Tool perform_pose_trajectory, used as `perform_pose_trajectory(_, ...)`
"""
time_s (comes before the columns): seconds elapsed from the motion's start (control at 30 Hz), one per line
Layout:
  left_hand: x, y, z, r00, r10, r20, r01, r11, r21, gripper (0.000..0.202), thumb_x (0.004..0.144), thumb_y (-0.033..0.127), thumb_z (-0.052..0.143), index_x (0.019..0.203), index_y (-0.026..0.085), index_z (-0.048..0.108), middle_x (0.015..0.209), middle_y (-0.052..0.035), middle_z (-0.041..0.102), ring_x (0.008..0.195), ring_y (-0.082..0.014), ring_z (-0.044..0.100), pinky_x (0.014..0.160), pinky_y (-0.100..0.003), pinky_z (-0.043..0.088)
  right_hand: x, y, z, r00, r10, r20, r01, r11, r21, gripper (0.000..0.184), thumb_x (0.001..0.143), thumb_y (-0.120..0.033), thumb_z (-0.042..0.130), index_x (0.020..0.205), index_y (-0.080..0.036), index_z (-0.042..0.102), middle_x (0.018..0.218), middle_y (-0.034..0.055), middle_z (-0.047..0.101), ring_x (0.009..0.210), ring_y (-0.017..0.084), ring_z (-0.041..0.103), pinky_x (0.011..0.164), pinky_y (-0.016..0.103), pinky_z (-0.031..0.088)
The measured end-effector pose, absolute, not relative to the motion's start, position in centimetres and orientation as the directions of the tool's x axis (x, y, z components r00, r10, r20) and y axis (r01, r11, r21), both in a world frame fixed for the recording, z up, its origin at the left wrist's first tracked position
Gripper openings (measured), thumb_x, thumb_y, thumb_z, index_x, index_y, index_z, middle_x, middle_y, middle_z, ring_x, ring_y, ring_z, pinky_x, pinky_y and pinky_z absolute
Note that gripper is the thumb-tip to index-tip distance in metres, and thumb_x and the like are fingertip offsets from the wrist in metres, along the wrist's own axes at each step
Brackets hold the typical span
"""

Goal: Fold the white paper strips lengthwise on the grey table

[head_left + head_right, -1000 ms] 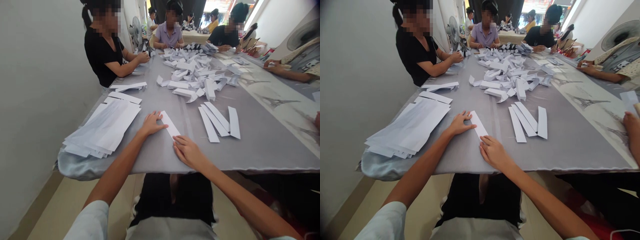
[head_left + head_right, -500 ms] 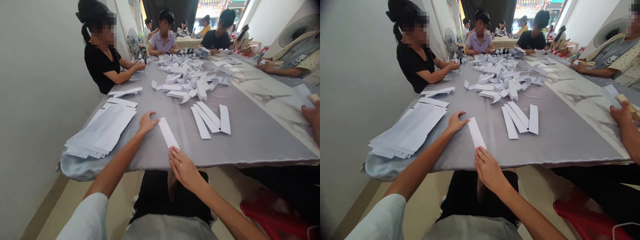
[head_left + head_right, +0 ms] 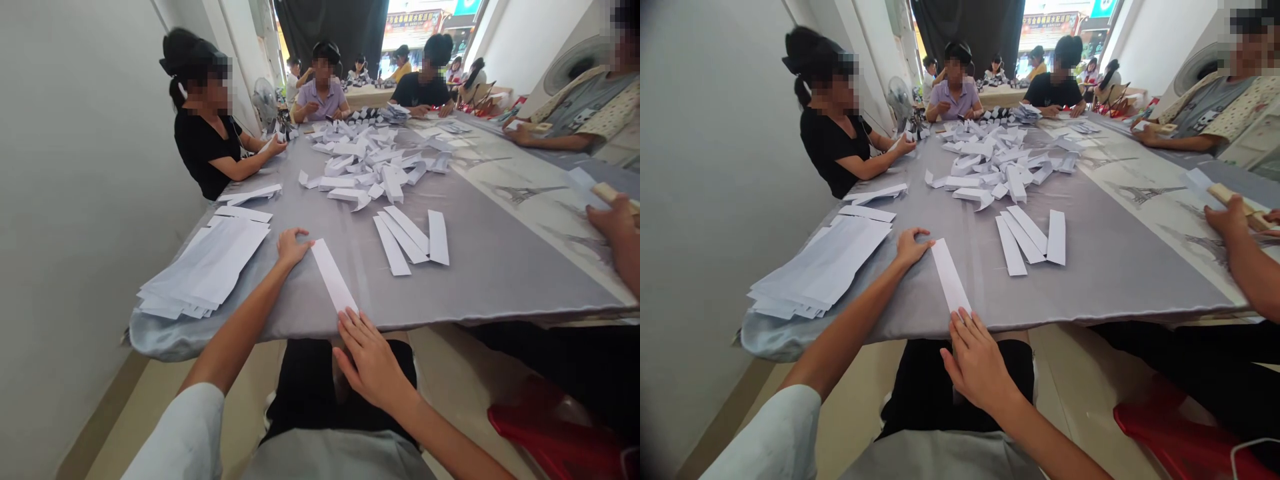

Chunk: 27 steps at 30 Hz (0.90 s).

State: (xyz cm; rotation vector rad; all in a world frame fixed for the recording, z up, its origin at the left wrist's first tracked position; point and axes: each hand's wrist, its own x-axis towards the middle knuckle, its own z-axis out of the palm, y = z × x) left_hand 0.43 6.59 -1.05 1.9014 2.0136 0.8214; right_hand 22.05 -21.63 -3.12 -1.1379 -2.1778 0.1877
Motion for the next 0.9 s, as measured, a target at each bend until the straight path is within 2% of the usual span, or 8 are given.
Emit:
perform_pose_trajectory(0.07,0.4,6.5,-1.2,-0.107,0.974,0.202,0.835,-0.023,0.55,0.035,0.082,0.04,0.08,0.114,0.026,0.077,0.13,-0.0109,0.068,0.129,-0.0307,0.058,0.113,-0.044,0.042,22.3,-22.2,-2.7,-0.387,0.777,0.497,0.667,0.608,-0.431,0.04,0.104,-0.026,0.058,0.14,-0.012,0.067,0.151,0.0173,0.061,0.149,0.035,0.05,0.122,0.059,0.045)
perform_pose_trajectory(0.17,0.1,6.4,-1.6,-0.054,0.97,0.235,0.841,-0.083,0.535,0.034,0.085,0.042,0.077,0.116,0.028,0.076,0.131,-0.0094,0.069,0.131,-0.031,0.056,0.114,-0.045,0.04,22.7,-21.4,-1.4,-0.325,0.759,0.564,0.628,0.619,-0.472,0.029,0.1,-0.034,0.064,0.124,-0.021,0.075,0.135,0.0132,0.073,0.14,0.037,0.059,0.114,0.06,0.05)
perform_pose_trajectory(0.27,-0.2,6.1,-1.7,0.005,0.958,0.285,0.817,-0.169,0.552,0.032,0.089,0.039,0.072,0.119,0.026,0.075,0.128,-0.0078,0.072,0.127,-0.0291,0.059,0.114,-0.045,0.041,22.6,-18.3,0.1,-0.246,0.746,0.619,0.63,0.609,-0.483,0.027,0.099,-0.034,0.064,0.12,-0.023,0.075,0.122,0.0116,0.078,0.128,0.036,0.065,0.103,0.055,0.054)
perform_pose_trajectory(0.37,0.2,5.2,-1.6,0.043,0.916,0.399,0.793,-0.274,0.544,0.026,0.094,0.033,0.066,0.115,0.022,0.075,0.125,-0.0098,0.072,0.126,-0.028,0.059,0.117,-0.044,0.04,21.9,-14.0,0.4,-0.203,0.8,0.565,0.742,0.502,-0.444,0.032,0.101,-0.039,0.062,0.123,-0.02,0.075,0.132,0.0169,0.072,0.132,0.039,0.059,0.104,0.057,0.051)
perform_pose_trajectory(0.47,1.3,3.8,-1.8,0.204,0.854,0.478,0.76,-0.446,0.473,0.026,0.096,0.035,0.065,0.113,0.019,0.077,0.129,-0.0123,0.07,0.129,-0.0279,0.058,0.118,-0.044,0.04,21.0,-10.5,-0.5,-0.218,0.869,0.444,0.845,0.396,-0.36,0.053,0.101,-0.051,0.061,0.138,-0.014,0.068,0.151,0.0242,0.057,0.145,0.046,0.045,0.11,0.062,0.044)
perform_pose_trajectory(0.6,3.0,2.0,-2.6,0.385,0.835,0.393,0.751,-0.531,0.392,0.025,0.097,0.033,0.064,0.112,0.018,0.078,0.122,-0.0142,0.071,0.12,-0.0282,0.063,0.113,-0.045,0.047,20.2,-8.9,-1.8,-0.237,0.916,0.323,0.886,0.34,-0.315,0.065,0.101,-0.06,0.058,0.145,-0.013,0.063,0.159,0.0237,0.05,0.151,0.047,0.037,0.116,0.06,0.038)
perform_pose_trajectory(0.73,3.5,1.0,-2.6,0.436,0.835,0.336,0.796,-0.532,0.288,0.03,0.099,0.039,0.063,0.114,0.017,0.077,0.124,-0.0169,0.071,0.123,-0.0319,0.062,0.112,-0.046,0.046,20.3,-9.8,-2.2,-0.242,0.917,0.318,0.884,0.343,-0.317,0.066,0.102,-0.057,0.057,0.148,-0.01,0.06,0.158,0.0237,0.051,0.152,0.045,0.036,0.119,0.059,0.034)
perform_pose_trajectory(0.9,3.4,1.1,-1.9,0.43,0.858,0.282,0.803,-0.506,0.314,0.045,0.087,0.055,0.076,0.111,0.017,0.079,0.126,-0.0184,0.07,0.123,-0.0363,0.06,0.107,-0.046,0.047,21.3,-13.8,-2.0,-0.229,0.913,0.338,0.884,0.34,-0.32,0.057,0.102,-0.048,0.058,0.139,-0.006,0.066,0.156,0.0263,0.052,0.153,0.046,0.036,0.121,0.062,0.034)
